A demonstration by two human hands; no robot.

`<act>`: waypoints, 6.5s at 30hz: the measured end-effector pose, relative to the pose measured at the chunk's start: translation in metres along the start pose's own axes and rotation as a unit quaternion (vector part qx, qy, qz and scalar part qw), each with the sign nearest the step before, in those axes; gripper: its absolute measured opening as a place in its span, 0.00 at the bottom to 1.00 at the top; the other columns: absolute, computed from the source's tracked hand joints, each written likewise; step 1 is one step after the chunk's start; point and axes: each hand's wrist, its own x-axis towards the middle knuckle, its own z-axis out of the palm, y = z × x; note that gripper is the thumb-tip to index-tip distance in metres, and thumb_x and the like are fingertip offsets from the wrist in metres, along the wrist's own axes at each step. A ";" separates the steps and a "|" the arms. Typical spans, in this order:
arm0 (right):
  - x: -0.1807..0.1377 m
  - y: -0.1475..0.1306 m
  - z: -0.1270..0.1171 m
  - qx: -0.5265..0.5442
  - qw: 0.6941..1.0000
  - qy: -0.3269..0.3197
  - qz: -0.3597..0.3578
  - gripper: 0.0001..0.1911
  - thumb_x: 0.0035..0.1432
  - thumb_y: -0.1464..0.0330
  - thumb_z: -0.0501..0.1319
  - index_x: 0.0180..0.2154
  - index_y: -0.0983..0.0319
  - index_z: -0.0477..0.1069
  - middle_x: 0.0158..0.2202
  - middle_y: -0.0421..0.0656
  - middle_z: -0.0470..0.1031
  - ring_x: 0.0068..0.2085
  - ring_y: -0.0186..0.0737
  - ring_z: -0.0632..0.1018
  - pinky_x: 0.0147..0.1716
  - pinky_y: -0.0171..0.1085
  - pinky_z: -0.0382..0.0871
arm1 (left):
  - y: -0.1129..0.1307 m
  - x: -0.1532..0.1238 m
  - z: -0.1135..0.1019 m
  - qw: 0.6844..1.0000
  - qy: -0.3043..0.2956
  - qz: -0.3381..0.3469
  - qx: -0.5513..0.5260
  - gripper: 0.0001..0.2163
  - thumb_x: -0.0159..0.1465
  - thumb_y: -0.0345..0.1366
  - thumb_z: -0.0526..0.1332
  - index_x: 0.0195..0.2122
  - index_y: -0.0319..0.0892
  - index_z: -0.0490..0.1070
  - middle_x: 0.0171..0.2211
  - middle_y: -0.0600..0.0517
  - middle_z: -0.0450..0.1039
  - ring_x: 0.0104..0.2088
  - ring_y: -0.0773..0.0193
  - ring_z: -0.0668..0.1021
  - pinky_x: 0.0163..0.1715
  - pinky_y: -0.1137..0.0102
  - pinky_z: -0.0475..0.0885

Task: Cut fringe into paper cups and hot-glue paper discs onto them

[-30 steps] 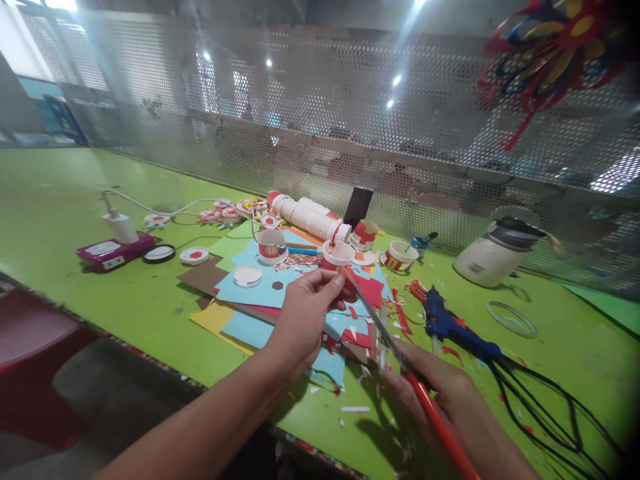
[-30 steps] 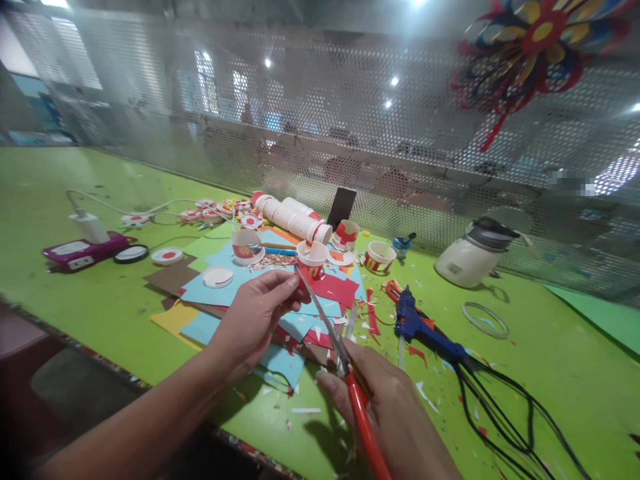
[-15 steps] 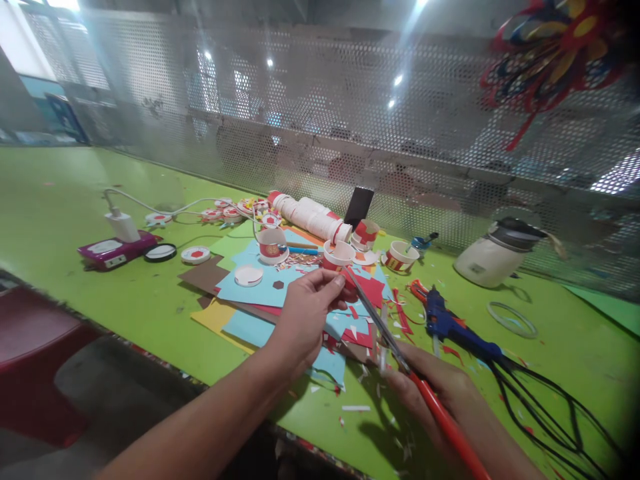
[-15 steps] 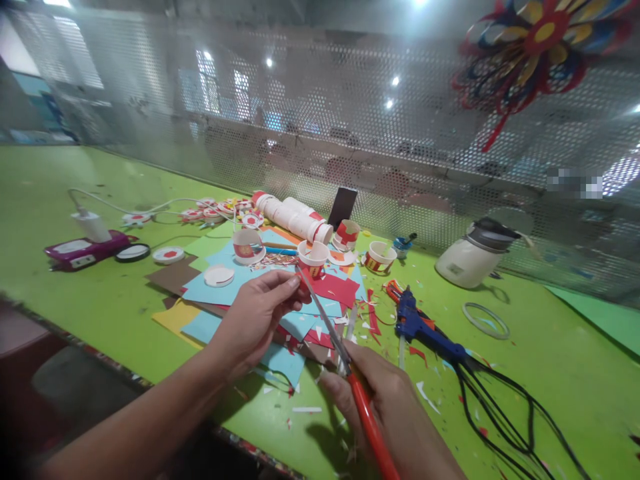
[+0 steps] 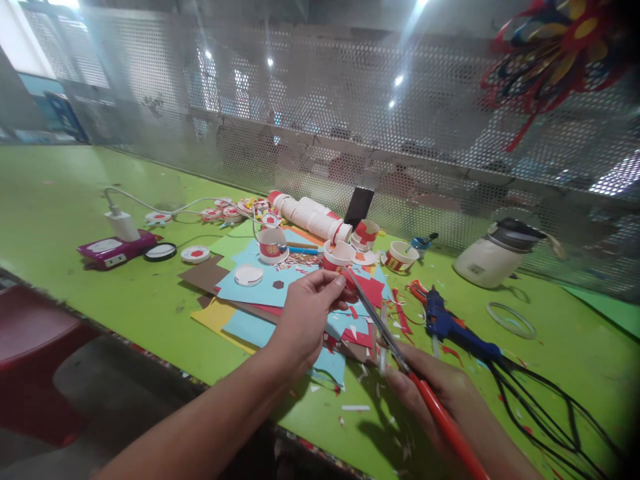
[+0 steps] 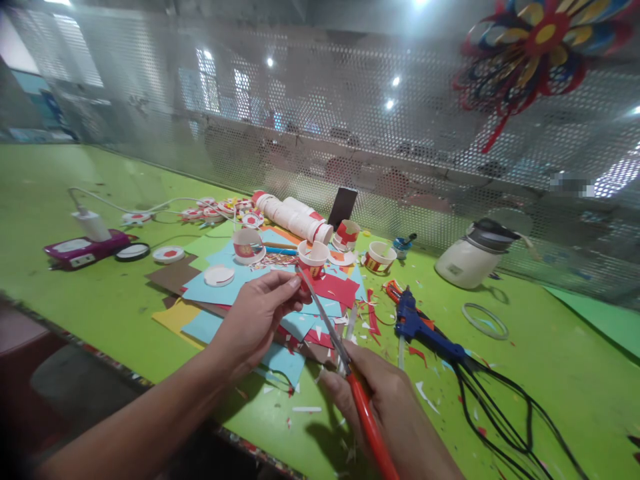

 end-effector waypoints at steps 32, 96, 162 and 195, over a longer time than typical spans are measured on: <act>-0.001 0.002 0.003 0.012 1.000 0.028 -0.007 0.20 0.55 0.56 0.56 0.44 0.57 0.77 0.28 0.42 0.78 0.25 0.39 0.74 0.23 0.33 0.67 | -0.001 0.000 0.000 1.000 0.003 -0.018 -0.004 0.04 0.56 0.30 0.60 0.26 0.35 0.68 0.21 0.52 0.70 0.23 0.71 0.72 0.26 0.75 0.64; 0.010 0.009 -0.013 -0.015 0.991 0.124 0.047 0.22 0.54 0.58 0.56 0.41 0.69 0.74 0.20 0.40 0.70 0.20 0.36 0.70 0.19 0.33 0.63 | -0.004 0.015 -0.005 0.990 -0.079 0.042 0.106 0.02 0.53 0.28 0.60 0.25 0.38 0.67 0.21 0.52 0.71 0.21 0.71 0.72 0.20 0.76 0.61; -0.002 -0.002 -0.014 0.012 0.997 0.057 -0.041 0.14 0.54 0.61 0.57 0.40 0.60 0.73 0.32 0.43 0.78 0.30 0.40 0.78 0.29 0.33 0.72 | 0.009 -0.002 0.000 0.997 -0.067 -0.012 -0.045 0.05 0.54 0.29 0.64 0.27 0.35 0.69 0.24 0.53 0.72 0.25 0.73 0.74 0.24 0.79 0.65; -0.002 0.002 -0.021 -0.010 0.999 0.007 -0.052 0.18 0.55 0.60 0.56 0.44 0.59 0.75 0.30 0.42 0.79 0.28 0.41 0.78 0.26 0.32 0.71 | 0.015 -0.002 -0.003 0.997 -0.073 -0.033 -0.001 0.03 0.53 0.27 0.62 0.25 0.35 0.68 0.22 0.51 0.71 0.23 0.71 0.73 0.24 0.74 0.64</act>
